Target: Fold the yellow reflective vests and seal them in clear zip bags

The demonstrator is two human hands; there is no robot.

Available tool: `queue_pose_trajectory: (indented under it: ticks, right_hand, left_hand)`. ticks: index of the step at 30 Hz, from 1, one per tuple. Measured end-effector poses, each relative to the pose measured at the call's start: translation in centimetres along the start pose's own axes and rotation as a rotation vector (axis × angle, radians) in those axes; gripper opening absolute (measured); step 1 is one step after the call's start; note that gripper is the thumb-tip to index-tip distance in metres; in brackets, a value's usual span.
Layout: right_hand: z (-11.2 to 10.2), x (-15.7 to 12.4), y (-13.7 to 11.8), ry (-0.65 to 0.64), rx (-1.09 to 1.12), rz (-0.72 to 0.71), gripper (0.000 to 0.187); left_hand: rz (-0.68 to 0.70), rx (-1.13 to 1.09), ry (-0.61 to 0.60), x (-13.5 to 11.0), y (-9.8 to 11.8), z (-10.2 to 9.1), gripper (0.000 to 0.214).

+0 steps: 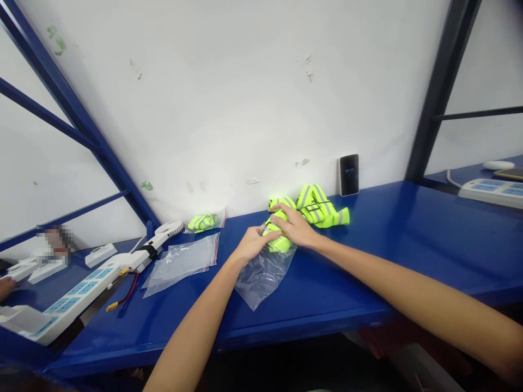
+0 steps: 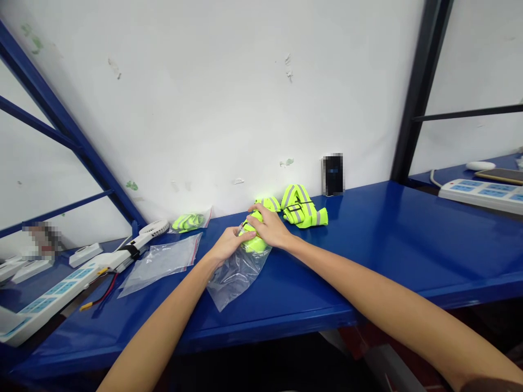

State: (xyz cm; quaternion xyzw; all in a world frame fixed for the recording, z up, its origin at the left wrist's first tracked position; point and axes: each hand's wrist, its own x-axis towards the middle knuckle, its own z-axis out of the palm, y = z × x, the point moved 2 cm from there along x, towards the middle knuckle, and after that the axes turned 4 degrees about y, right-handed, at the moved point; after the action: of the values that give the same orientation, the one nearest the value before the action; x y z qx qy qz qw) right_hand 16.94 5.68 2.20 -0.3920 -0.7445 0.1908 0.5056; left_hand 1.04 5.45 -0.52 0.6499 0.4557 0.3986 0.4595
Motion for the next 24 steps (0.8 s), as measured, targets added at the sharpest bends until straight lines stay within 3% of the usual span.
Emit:
queue_pose_trajectory:
  ticks: [3,9,17,24]
  right_hand:
    - [0.4,-0.4,0.0,-0.071,0.021,0.022,0.021]
    - [0.6,-0.6,0.1,-0.224,0.063,0.043,0.02]
    - [0.8,-0.4,0.7,-0.207,0.007,0.056,0.019]
    - [1.2,-0.1,0.8,-0.199,0.222,0.079,0.022]
  left_hand:
    - [-0.001,-0.062,-0.001,-0.1,0.1,-0.3,0.042]
    - [0.135,-0.047,-0.012,-0.2,0.2,-0.3,0.04]
    - [0.246,0.088,0.082,-0.6,0.6,0.2,0.039]
    - [0.251,0.056,0.106,-0.4,0.4,-0.1,0.039]
